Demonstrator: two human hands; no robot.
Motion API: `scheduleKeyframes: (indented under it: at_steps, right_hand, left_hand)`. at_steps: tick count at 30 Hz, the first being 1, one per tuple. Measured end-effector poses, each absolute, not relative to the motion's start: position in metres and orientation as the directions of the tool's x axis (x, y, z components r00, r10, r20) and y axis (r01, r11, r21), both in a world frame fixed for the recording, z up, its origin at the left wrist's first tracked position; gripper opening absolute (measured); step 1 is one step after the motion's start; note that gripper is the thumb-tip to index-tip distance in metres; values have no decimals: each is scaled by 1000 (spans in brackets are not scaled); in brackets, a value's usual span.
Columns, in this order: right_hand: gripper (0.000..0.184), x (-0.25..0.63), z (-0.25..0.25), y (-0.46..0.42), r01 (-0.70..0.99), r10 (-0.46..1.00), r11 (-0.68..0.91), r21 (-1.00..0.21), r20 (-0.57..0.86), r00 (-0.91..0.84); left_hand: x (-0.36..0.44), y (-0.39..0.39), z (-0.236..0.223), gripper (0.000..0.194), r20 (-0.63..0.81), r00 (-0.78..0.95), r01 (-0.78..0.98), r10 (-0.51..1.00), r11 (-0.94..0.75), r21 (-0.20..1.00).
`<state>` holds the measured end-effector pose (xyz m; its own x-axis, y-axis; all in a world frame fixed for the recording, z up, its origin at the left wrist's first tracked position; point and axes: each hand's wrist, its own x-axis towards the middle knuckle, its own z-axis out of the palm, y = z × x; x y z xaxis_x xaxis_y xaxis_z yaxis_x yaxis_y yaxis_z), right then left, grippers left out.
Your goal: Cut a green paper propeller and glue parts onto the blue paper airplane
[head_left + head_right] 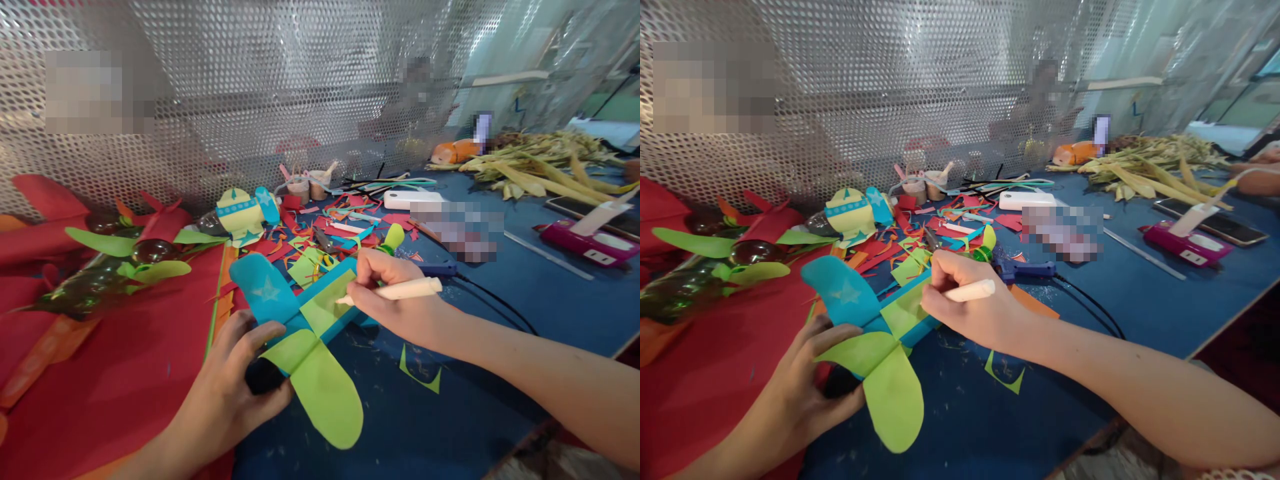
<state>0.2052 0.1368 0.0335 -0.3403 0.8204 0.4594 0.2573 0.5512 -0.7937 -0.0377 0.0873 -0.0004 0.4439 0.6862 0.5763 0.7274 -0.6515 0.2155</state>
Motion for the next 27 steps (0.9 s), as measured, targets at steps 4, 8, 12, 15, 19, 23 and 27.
scheduleKeyframes:
  at_steps: [4,8,12,15,19,23,27]
  right_hand:
    - [27,204,35,136,247,809,558,-792,455,-371]
    - [27,204,37,136,247,807,553,-796,438,-396]
    - [27,205,38,135,250,804,558,-791,442,-397]
    - [27,205,37,135,254,802,561,-788,441,-402]
    - [27,204,37,135,250,806,562,-789,453,-382]
    - [26,204,37,136,246,801,566,-787,454,-390]
    - [23,206,39,133,180,812,544,-819,461,-358]
  left_hand:
    - [-39,87,-2,40,562,458,726,689,-654,211]
    - [-40,87,-2,41,552,475,720,685,-664,204]
    - [-39,87,-2,40,541,482,720,690,-663,204]
    - [-39,88,-2,39,541,481,723,690,-661,202]
    - [-40,88,-2,39,539,499,719,678,-672,179]
    - [-41,87,-2,39,544,479,725,689,-660,198]
    - [-41,86,-2,39,552,462,725,695,-654,217]
